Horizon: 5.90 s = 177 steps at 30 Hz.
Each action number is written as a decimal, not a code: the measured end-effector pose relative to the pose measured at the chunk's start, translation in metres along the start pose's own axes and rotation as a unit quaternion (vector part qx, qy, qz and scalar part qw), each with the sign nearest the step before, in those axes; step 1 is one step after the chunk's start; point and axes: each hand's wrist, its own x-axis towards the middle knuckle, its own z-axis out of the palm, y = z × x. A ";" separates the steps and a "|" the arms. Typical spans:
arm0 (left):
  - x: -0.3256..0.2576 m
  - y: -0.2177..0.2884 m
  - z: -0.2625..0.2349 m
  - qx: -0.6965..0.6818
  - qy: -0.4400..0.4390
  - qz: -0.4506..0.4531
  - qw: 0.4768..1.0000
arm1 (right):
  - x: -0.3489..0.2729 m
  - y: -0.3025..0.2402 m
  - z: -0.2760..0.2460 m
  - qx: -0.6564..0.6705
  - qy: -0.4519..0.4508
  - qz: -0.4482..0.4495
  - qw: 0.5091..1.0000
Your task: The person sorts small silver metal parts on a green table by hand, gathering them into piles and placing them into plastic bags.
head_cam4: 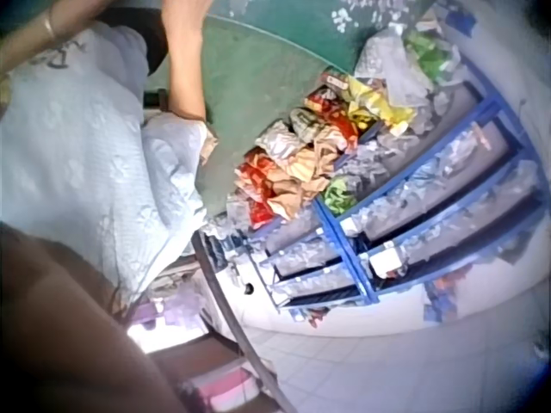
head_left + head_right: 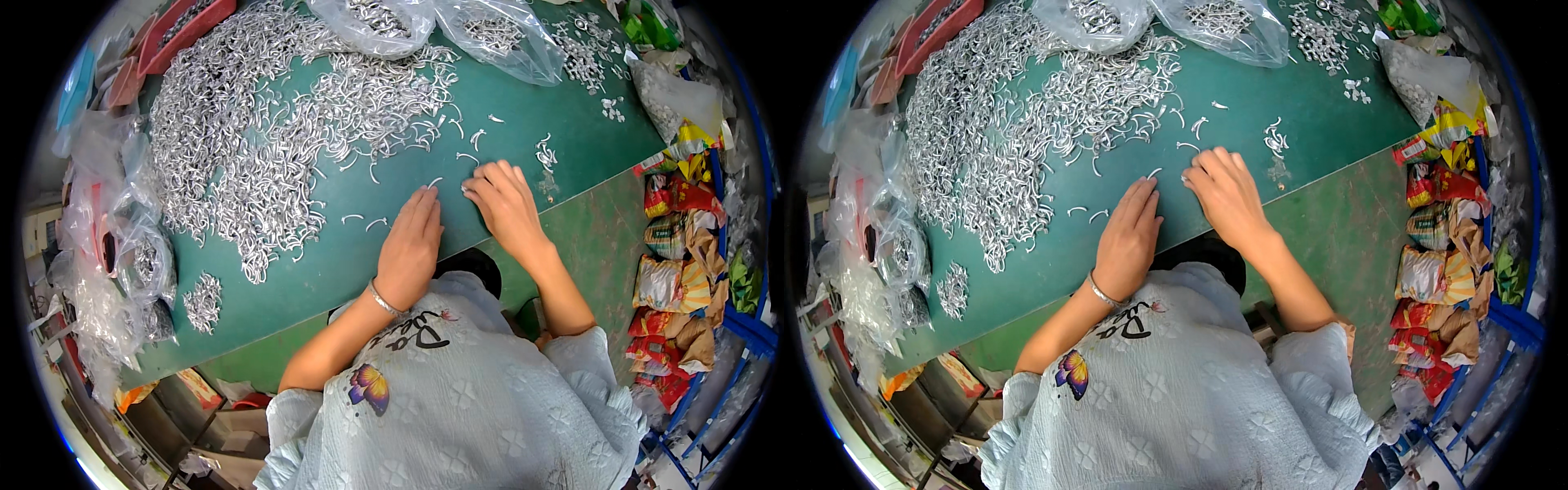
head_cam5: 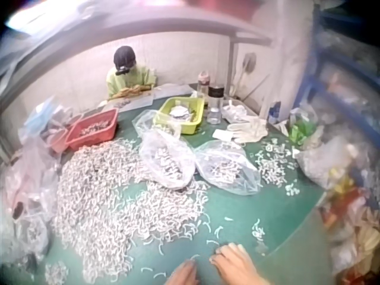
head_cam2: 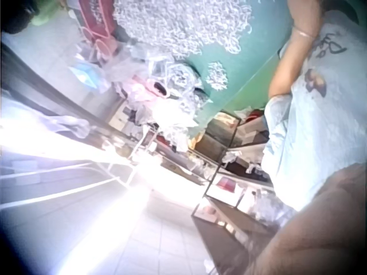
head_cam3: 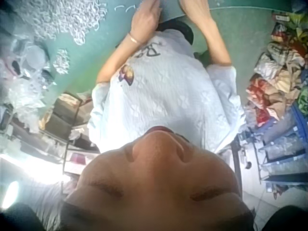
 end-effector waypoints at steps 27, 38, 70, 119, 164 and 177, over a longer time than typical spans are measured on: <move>0.004 0.004 -0.003 -0.011 -0.017 -0.011 1.000 | 0.040 0.059 0.004 -0.118 0.119 0.062 0.984; 0.002 0.004 -0.001 -0.016 -0.024 -0.005 1.000 | 0.047 0.042 0.007 -0.032 0.050 0.026 0.998; 0.002 0.006 0.004 -0.035 -0.038 0.023 0.998 | 0.081 0.031 0.033 -0.070 0.055 0.044 0.995; -0.037 -0.006 -0.031 -0.076 0.065 -0.125 0.987 | -0.001 -0.051 0.013 0.125 -0.101 0.088 0.983; -0.240 -0.106 -0.135 0.132 0.442 -0.380 0.801 | 0.086 -0.288 0.199 0.074 -0.146 -0.294 0.942; -0.265 -0.204 -0.175 0.071 0.334 -0.399 0.851 | 0.108 -0.305 0.221 0.192 -0.239 -0.248 0.919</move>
